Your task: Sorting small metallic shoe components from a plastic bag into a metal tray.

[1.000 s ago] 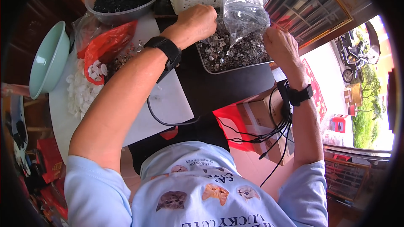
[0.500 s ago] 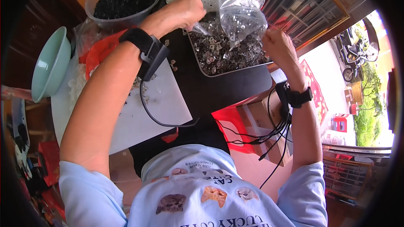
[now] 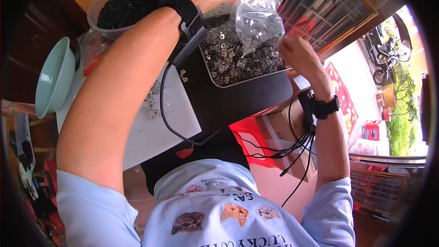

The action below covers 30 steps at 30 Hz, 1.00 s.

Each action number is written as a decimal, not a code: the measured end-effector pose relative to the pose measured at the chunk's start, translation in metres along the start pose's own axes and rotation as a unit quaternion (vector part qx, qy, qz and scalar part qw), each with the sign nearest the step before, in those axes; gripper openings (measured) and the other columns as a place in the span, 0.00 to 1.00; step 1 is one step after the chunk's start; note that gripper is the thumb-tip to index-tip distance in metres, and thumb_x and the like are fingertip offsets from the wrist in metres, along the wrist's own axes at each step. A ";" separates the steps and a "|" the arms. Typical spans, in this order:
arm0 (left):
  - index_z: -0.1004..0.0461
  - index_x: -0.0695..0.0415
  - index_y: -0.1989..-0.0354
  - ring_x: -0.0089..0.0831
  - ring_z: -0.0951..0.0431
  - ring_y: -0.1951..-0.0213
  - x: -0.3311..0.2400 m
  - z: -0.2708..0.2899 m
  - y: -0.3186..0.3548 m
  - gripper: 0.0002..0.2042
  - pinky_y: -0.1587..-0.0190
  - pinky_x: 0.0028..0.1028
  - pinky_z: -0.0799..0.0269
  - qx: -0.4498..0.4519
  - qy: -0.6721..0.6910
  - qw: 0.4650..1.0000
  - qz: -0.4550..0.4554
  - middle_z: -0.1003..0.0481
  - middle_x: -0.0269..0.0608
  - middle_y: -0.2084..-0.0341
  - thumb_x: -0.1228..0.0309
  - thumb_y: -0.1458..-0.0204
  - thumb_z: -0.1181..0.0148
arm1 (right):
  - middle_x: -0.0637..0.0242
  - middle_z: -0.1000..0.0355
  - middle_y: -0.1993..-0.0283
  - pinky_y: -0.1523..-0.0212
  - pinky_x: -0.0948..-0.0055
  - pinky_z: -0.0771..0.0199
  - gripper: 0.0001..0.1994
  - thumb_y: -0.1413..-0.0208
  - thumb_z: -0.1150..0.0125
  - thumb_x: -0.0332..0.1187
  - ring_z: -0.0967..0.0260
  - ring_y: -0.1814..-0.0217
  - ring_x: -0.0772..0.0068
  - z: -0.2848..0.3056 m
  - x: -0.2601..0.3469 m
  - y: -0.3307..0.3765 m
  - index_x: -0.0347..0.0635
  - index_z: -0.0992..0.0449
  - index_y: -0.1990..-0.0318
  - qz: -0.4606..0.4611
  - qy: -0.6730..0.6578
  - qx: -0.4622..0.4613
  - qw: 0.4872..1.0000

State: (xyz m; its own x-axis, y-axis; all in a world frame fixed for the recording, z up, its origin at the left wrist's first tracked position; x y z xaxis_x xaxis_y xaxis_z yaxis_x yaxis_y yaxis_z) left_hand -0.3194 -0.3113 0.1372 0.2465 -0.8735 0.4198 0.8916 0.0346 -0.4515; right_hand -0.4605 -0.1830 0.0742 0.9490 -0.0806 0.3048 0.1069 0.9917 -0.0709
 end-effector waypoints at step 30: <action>0.30 0.63 0.84 0.27 0.30 0.84 0.014 0.077 -0.003 0.14 0.78 0.31 0.36 -0.095 0.371 0.869 0.313 0.31 0.39 0.90 0.68 0.50 0.50 | 0.72 0.28 0.71 0.73 0.83 0.34 0.10 0.42 0.46 0.37 0.33 0.74 0.86 0.015 -0.015 0.006 0.38 0.26 0.64 -0.055 -0.185 0.087 0.977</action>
State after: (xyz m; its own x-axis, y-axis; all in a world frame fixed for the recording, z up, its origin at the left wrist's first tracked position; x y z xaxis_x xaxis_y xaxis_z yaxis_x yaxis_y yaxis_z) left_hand -0.2892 -0.2864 0.2047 0.2857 -0.7873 -0.5463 0.5746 0.5970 -0.5599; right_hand -0.4787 -0.1746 0.0840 0.7582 -0.1789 0.6270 0.1204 0.9835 0.1349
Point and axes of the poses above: each hand's wrist, its own y-axis away from the middle knuckle, its own z-axis out of the back of the hand, x = y × z, the point moved 6 cm from there along -y, towards the middle knuckle
